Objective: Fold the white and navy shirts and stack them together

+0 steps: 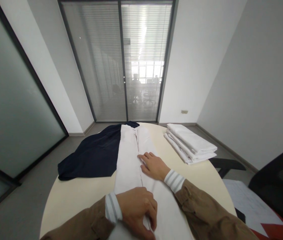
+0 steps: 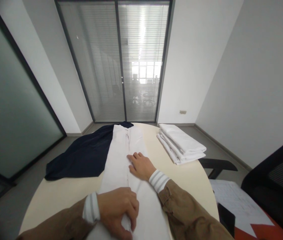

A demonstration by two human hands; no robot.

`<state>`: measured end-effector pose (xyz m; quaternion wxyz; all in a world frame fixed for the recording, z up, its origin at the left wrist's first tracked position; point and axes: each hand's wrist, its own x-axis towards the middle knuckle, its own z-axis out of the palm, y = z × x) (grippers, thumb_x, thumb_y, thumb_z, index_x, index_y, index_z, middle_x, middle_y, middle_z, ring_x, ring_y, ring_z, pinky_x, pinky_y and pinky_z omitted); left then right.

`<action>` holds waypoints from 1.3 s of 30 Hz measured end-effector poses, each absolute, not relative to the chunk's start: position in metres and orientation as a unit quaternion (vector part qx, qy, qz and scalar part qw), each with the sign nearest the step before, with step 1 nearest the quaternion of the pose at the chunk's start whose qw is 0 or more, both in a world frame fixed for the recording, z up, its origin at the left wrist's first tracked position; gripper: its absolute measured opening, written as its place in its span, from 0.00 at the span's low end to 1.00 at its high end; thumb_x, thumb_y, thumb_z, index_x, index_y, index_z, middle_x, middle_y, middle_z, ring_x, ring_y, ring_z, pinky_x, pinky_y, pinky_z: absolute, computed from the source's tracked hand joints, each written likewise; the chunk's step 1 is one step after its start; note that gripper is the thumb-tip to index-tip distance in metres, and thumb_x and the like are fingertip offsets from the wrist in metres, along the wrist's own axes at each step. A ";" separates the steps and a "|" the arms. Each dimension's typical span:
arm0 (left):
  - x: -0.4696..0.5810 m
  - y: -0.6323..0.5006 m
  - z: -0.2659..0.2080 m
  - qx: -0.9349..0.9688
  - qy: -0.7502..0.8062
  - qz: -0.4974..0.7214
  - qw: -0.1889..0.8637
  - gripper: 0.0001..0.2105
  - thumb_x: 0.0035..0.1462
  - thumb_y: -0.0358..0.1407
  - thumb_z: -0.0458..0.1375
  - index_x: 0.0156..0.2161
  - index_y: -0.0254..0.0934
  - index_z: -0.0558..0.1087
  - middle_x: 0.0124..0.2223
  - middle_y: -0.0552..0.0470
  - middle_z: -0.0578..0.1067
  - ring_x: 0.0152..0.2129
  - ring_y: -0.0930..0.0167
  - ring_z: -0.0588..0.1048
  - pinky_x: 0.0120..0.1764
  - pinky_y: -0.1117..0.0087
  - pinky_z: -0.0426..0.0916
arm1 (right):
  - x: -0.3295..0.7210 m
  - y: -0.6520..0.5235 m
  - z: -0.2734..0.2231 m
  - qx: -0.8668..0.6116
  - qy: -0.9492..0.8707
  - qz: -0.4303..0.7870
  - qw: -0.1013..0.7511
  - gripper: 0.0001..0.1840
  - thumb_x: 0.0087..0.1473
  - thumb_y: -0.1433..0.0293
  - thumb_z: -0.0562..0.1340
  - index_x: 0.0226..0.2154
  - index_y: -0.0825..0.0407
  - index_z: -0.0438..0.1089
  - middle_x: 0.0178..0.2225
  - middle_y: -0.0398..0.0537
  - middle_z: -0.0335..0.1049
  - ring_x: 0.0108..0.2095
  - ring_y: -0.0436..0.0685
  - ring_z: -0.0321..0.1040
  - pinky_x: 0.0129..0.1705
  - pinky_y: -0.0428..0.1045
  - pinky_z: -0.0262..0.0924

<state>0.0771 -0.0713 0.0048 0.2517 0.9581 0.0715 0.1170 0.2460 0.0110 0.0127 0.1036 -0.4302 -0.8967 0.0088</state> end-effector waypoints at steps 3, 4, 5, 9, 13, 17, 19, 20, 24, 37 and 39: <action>0.078 -0.073 0.008 0.951 0.056 0.111 0.285 0.10 0.51 0.44 0.69 0.27 0.42 0.79 0.28 0.59 0.79 0.28 0.74 0.76 0.43 0.67 0.63 | 0.246 0.011 0.010 -0.430 -0.895 0.010 0.115 0.25 0.64 0.62 0.53 0.61 0.52 0.59 0.47 0.55 0.66 0.46 0.61 0.61 0.46 0.54 0.60; 0.078 -0.073 0.007 0.951 0.058 0.109 0.283 0.11 0.52 0.45 0.68 0.26 0.42 0.79 0.28 0.59 0.79 0.27 0.74 0.75 0.43 0.67 0.62 | 0.246 0.011 0.009 -0.428 -0.896 0.010 0.119 0.25 0.64 0.62 0.52 0.61 0.52 0.59 0.48 0.55 0.66 0.47 0.61 0.61 0.47 0.54 0.59; 0.079 -0.074 0.006 0.952 0.062 0.108 0.278 0.12 0.52 0.47 0.68 0.25 0.41 0.78 0.27 0.59 0.79 0.27 0.74 0.75 0.43 0.66 0.62 | 0.245 0.011 0.009 -0.426 -0.896 0.011 0.122 0.24 0.64 0.63 0.52 0.61 0.52 0.59 0.48 0.55 0.66 0.47 0.61 0.60 0.48 0.55 0.58; 0.084 -0.076 -0.005 0.958 0.077 0.113 0.253 0.17 0.53 0.47 0.67 0.20 0.39 0.74 0.22 0.58 0.75 0.22 0.74 0.72 0.37 0.67 0.62 | 0.240 0.004 0.005 -0.447 -0.886 0.009 0.122 0.26 0.63 0.63 0.52 0.62 0.51 0.59 0.52 0.56 0.65 0.49 0.63 0.59 0.49 0.57 0.56; 0.088 -0.079 -0.014 0.963 0.085 0.133 0.218 0.19 0.51 0.45 0.67 0.19 0.39 0.68 0.21 0.58 0.71 0.21 0.74 0.70 0.31 0.68 0.61 | 0.229 -0.008 -0.003 -0.497 -0.856 -0.002 0.140 0.27 0.62 0.67 0.53 0.63 0.49 0.58 0.56 0.56 0.64 0.52 0.65 0.58 0.52 0.59 0.54; 0.091 -0.080 -0.017 0.963 0.098 0.142 0.205 0.17 0.51 0.44 0.67 0.20 0.39 0.67 0.23 0.58 0.72 0.22 0.74 0.70 0.28 0.68 0.62 | 0.221 -0.014 -0.012 -0.543 -0.825 -0.006 0.159 0.27 0.62 0.68 0.52 0.64 0.48 0.58 0.60 0.56 0.62 0.58 0.67 0.54 0.57 0.61 0.50; 0.090 -0.080 -0.014 0.963 0.094 0.150 0.202 0.16 0.51 0.43 0.66 0.20 0.39 0.67 0.24 0.57 0.72 0.22 0.73 0.70 0.29 0.69 0.63 | 0.219 -0.014 -0.016 -0.575 -0.803 -0.011 0.159 0.28 0.63 0.66 0.52 0.64 0.47 0.58 0.63 0.55 0.60 0.62 0.70 0.50 0.60 0.64 0.47; 0.089 -0.080 -0.012 0.965 0.096 0.151 0.194 0.16 0.51 0.43 0.65 0.20 0.39 0.68 0.25 0.57 0.72 0.23 0.73 0.70 0.29 0.69 0.63 | 0.219 -0.013 -0.017 -0.589 -0.793 -0.013 0.154 0.28 0.63 0.66 0.52 0.65 0.48 0.57 0.64 0.55 0.58 0.64 0.72 0.48 0.62 0.66 0.44; 0.078 -0.068 0.008 0.966 0.177 0.156 0.104 0.11 0.55 0.36 0.60 0.23 0.38 0.69 0.28 0.53 0.74 0.30 0.69 0.72 0.35 0.69 0.68 | 0.220 -0.012 -0.018 -0.598 -0.793 0.001 0.115 0.31 0.63 0.64 0.51 0.67 0.49 0.52 0.70 0.55 0.47 0.68 0.73 0.41 0.64 0.69 0.39; 0.045 -0.045 -0.016 0.914 0.388 0.114 0.034 0.27 0.64 0.45 0.54 0.66 0.45 0.59 0.70 0.43 0.56 0.67 0.52 0.51 0.63 0.42 0.52 | 0.233 -0.026 0.019 -0.621 -0.778 -0.048 0.081 0.21 0.63 0.63 0.53 0.55 0.54 0.66 0.43 0.64 0.75 0.45 0.69 0.72 0.53 0.67 0.52; 0.047 -0.048 -0.011 0.917 0.381 0.115 0.039 0.26 0.63 0.44 0.56 0.65 0.47 0.61 0.69 0.43 0.57 0.66 0.51 0.53 0.62 0.41 0.53 | 0.247 -0.008 0.020 -0.633 -0.769 -0.031 0.087 0.17 0.65 0.65 0.51 0.51 0.53 0.67 0.38 0.60 0.76 0.40 0.64 0.74 0.46 0.58 0.59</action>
